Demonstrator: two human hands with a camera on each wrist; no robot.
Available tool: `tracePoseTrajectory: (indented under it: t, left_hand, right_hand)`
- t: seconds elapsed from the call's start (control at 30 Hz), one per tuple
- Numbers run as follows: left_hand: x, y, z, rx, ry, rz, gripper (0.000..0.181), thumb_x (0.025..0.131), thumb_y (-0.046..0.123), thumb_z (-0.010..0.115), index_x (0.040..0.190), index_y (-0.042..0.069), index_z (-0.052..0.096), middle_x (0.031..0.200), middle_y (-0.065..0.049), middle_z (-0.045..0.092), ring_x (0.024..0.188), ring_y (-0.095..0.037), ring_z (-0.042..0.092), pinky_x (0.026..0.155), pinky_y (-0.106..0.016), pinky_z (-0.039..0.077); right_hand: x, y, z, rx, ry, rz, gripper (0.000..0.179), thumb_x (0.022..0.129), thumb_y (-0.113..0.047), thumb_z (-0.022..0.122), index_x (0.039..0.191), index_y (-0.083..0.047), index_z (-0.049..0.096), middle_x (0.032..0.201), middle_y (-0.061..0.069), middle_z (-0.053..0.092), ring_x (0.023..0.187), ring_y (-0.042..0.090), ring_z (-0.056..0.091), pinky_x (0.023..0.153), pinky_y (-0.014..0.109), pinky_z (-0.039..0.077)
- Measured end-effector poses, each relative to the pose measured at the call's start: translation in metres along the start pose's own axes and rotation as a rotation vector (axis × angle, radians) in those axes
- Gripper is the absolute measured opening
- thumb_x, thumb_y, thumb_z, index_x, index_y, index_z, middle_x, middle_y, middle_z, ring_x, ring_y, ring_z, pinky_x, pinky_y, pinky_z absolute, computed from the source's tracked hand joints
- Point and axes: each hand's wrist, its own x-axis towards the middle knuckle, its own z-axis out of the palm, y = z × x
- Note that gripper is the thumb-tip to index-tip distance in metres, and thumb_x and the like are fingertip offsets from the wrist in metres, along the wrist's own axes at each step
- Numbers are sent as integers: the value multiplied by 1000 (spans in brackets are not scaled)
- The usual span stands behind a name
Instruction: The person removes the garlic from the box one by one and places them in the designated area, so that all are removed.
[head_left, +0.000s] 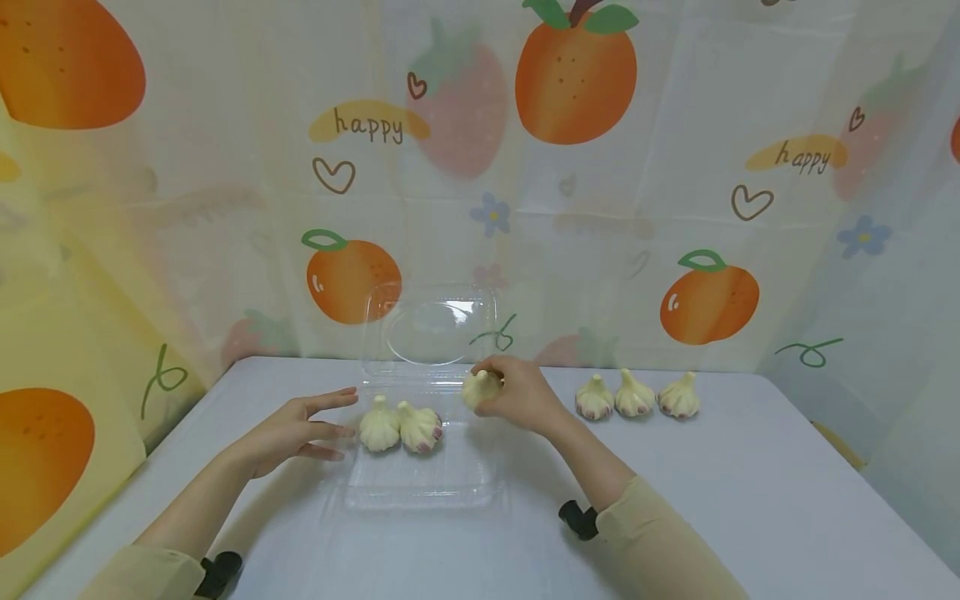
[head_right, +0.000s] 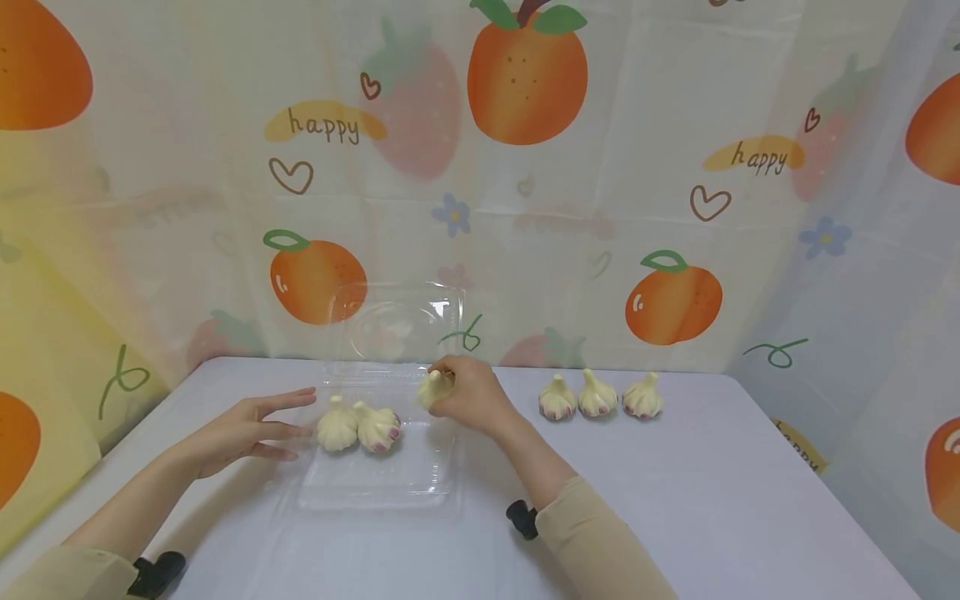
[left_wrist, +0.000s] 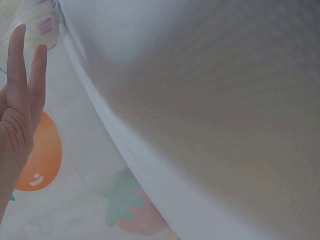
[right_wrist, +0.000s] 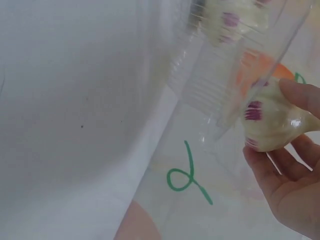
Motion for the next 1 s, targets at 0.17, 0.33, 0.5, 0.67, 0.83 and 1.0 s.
tracePoseTrajectory:
  t: [0.17,0.33,0.5,0.67,0.83,1.0]
  left_hand:
    - [0,1,0,2,2,-2,73,92,16,68,153,-1,30,168,-13,11,144,-44,34,90,-38,63]
    - [-1,2,1,0,0,-6,74,93,16,68,153,0,30,168,-13,10,145,-44,31,90,-39,63]
    - [-1,2,0,-4,-2,-6,74,93,16,67,154,0,29,168,-12,10,146,-44,30,90,-39,63]
    - [0,2,1,0,-4,-3,74,93,17,68,154,0,30,168,-12,11,144,-43,33,90,-39,63]
    - [0,2,0,-1,-4,-5,74,93,18,68,154,0,29,168,-12,10,145,-44,31,90,-38,63]
    - [0,1,0,2,-1,-10,73,93,17,68,153,0,30,168,-12,10,144,-42,33,90,-37,63]
  right_hand:
    - [1,5,-6,32,4,26,47,71,-9,82,116,-13,70,117,5,71,107,22,62,86,32,57]
    - [1,9,-13,67,3,50,50,71,-11,83,119,-13,69,120,5,70,111,24,63,84,31,59]
    - [-1,14,-21,94,-3,47,52,71,-11,82,121,-10,68,121,7,70,110,25,63,82,30,59]
    - [-4,20,-29,114,-2,37,48,71,-10,82,118,-10,69,117,8,71,106,25,64,79,27,58]
    - [-6,24,-38,91,-12,32,46,72,-13,83,116,-13,70,116,8,72,109,27,66,81,29,59]
    - [-9,29,-52,66,-18,87,45,72,-19,84,115,-21,70,123,4,69,115,28,64,84,33,59]
